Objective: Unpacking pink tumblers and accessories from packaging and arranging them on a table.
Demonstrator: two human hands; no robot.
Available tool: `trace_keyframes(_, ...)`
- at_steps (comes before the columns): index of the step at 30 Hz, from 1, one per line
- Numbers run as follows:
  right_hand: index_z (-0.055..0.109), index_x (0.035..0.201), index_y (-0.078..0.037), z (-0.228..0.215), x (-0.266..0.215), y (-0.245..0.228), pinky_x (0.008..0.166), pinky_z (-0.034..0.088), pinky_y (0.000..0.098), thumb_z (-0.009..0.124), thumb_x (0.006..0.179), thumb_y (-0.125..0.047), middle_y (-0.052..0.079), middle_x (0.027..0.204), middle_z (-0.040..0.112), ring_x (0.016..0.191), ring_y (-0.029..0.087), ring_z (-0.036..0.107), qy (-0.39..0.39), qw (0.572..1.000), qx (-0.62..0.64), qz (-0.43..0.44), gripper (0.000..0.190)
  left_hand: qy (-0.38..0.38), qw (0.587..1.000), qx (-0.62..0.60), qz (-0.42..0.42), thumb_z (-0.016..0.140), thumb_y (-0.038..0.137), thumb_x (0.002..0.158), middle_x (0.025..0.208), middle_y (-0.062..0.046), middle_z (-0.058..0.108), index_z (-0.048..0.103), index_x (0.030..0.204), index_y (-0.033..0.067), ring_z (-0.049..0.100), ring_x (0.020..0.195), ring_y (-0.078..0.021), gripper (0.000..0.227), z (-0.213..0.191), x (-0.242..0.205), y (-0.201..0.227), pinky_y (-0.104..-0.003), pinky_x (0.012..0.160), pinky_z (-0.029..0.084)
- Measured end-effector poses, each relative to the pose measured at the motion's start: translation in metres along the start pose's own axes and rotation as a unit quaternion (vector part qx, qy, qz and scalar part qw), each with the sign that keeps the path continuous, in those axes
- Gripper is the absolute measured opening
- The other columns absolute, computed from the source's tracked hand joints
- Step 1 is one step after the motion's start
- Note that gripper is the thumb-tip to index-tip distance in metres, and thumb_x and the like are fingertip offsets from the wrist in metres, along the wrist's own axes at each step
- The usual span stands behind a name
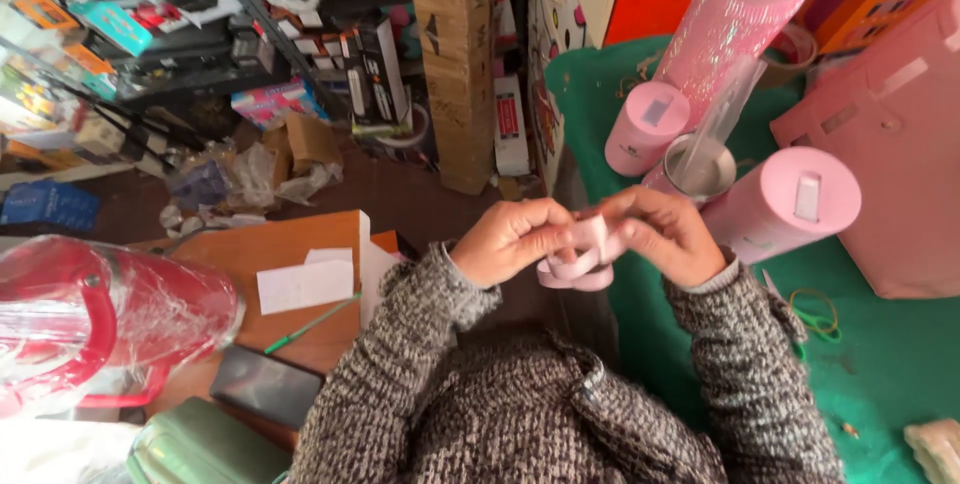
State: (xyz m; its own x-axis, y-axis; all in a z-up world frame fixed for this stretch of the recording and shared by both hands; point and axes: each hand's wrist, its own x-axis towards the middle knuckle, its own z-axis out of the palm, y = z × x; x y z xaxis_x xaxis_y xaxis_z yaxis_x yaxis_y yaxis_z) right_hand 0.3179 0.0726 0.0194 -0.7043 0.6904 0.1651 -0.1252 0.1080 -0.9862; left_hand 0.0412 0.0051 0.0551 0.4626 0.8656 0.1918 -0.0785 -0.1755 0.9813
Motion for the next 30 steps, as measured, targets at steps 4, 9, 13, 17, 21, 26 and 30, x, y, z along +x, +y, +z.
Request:
trace_keyframes(4, 0.053, 0.143, -0.003, 0.019, 0.008, -0.036, 0.108, 0.047, 0.0413, 0.067, 0.098, -0.028, 0.014, 0.129, 0.065, 0.124, 0.024, 0.061, -0.05, 0.997, -0.036, -0.041, 0.052, 0.016, 0.99, 0.137, 0.043, 0.064, 0.023, 0.105, 0.09, -0.002, 0.071, 0.067, 0.106, 0.0043, 0.068, 0.084, -0.0076, 0.019, 0.005, -0.002, -0.003, -0.026, 0.076, 0.056)
trace_keyframes(9, 0.059, 0.118, -0.003, 0.023, 0.012, -0.044, 0.11, 0.046, 0.0372, 0.063, 0.102, -0.021, 0.013, 0.14, 0.061, 0.13, 0.023, 0.059, -0.163, 0.973, -0.105, -0.122, 0.024, -0.009, 0.995, 0.096, 0.028, 0.065, 0.023, 0.105, 0.082, -0.001, 0.07, 0.063, 0.097, 0.0051, 0.07, 0.078, -0.011, 0.02, 0.011, -0.006, -0.008, -0.027, 0.07, 0.056)
trace_keyframes(13, 0.061, 0.116, 0.0, 0.02, 0.001, -0.019, 0.091, 0.056, 0.0358, 0.071, 0.098, -0.017, 0.011, 0.11, 0.068, 0.105, 0.017, 0.064, -0.175, 0.982, 0.004, 0.074, 0.027, 0.021, 0.993, 0.116, -0.005, 0.069, 0.023, 0.101, 0.076, -0.004, 0.067, 0.066, 0.091, 0.0039, 0.067, 0.067, -0.0141, 0.022, 0.011, -0.005, 0.008, -0.029, 0.061, 0.054)
trace_keyframes(17, 0.059, 0.117, -0.003, 0.028, 0.011, -0.037, 0.085, 0.057, 0.0315, 0.079, 0.087, -0.015, 0.006, 0.099, 0.066, 0.091, 0.015, 0.07, -0.128, 0.983, -0.132, 0.017, 0.038, 0.061, 0.968, 0.24, 0.049, 0.069, 0.027, 0.1, 0.076, -0.006, 0.07, 0.067, 0.089, 0.005, 0.071, 0.068, -0.0145, 0.025, 0.005, -0.006, 0.018, -0.028, 0.061, 0.054)
trace_keyframes(21, 0.055, 0.124, -0.001, 0.04, 0.017, -0.042, 0.072, 0.054, 0.0345, 0.086, 0.066, -0.012, 0.012, 0.095, 0.065, 0.086, 0.025, 0.068, 0.022, 0.906, -0.403, -0.129, 0.067, 0.076, 0.965, 0.245, 0.053, 0.07, 0.028, 0.099, 0.077, -0.006, 0.07, 0.066, 0.089, 0.0049, 0.072, 0.07, -0.0143, 0.025, 0.003, -0.004, 0.024, -0.029, 0.06, 0.053)
trace_keyframes(26, 0.062, 0.112, -0.011, 0.031, 0.02, -0.022, 0.071, 0.052, 0.0392, 0.087, 0.074, -0.023, 0.006, 0.081, 0.069, 0.078, 0.025, 0.068, 0.103, 0.856, -0.503, -0.065, 0.047, 0.095, 0.972, 0.208, 0.048, 0.07, 0.027, 0.099, 0.077, -0.004, 0.072, 0.068, 0.092, 0.0054, 0.072, 0.07, -0.0129, 0.022, -0.007, -0.019, 0.015, -0.028, 0.061, 0.054)
trace_keyframes(30, 0.071, 0.113, -0.014, 0.039, 0.019, -0.031, 0.092, 0.046, 0.0488, 0.079, 0.083, -0.025, -0.001, 0.082, 0.069, 0.086, 0.024, 0.066, 0.191, 0.734, -0.641, -0.115, 0.033, 0.134, 0.954, 0.264, 0.049, 0.071, 0.027, 0.099, 0.074, -0.004, 0.069, 0.066, 0.09, 0.0036, 0.068, 0.066, -0.012, 0.026, -0.017, -0.031, 0.005, -0.027, 0.059, 0.052)
